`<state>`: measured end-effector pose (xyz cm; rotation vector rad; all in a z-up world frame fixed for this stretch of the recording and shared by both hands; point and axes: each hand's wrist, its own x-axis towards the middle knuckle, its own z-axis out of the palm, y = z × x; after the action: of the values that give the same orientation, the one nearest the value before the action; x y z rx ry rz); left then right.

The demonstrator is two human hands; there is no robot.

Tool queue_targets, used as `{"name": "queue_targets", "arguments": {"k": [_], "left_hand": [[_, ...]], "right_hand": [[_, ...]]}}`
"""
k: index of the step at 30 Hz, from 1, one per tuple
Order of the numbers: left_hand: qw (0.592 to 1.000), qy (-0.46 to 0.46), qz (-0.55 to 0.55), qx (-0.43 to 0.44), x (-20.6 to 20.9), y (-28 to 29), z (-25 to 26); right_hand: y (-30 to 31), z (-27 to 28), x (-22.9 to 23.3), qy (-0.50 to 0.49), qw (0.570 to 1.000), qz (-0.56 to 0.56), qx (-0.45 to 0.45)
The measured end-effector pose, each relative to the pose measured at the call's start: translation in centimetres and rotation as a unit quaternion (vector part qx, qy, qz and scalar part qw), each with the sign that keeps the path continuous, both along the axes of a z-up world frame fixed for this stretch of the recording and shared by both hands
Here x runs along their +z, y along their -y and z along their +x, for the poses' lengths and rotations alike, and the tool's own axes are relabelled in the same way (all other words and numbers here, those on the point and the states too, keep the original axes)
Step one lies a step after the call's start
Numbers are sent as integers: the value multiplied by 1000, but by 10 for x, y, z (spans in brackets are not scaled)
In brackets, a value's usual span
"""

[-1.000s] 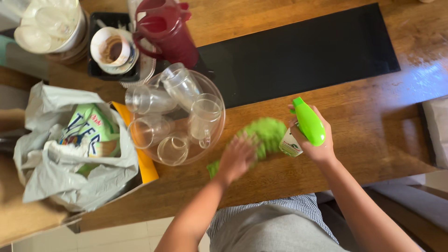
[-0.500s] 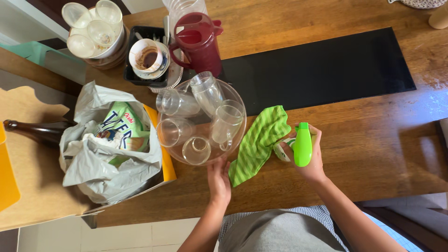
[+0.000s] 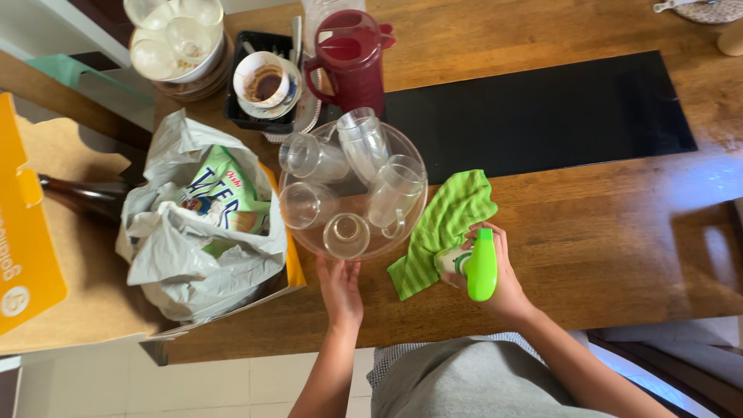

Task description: The person clears a wooden table by moving a pitcher, a plastic jug, and a green cloth aside. They then spray a cleaning solution onto the table surface and wipe it with the cloth, repeatedly moving items like a tissue box, a smartwatch, and a jar to clean underneath them.

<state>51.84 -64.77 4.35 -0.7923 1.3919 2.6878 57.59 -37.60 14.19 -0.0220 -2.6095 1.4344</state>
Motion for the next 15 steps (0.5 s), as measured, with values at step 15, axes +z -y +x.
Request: {"name": "queue_targets", "arguments": {"k": [15], "left_hand": [[976,133,82,-150,-27,54,-74]], "right_hand": [[-27,-9,24,328,939,-32,94]]}}
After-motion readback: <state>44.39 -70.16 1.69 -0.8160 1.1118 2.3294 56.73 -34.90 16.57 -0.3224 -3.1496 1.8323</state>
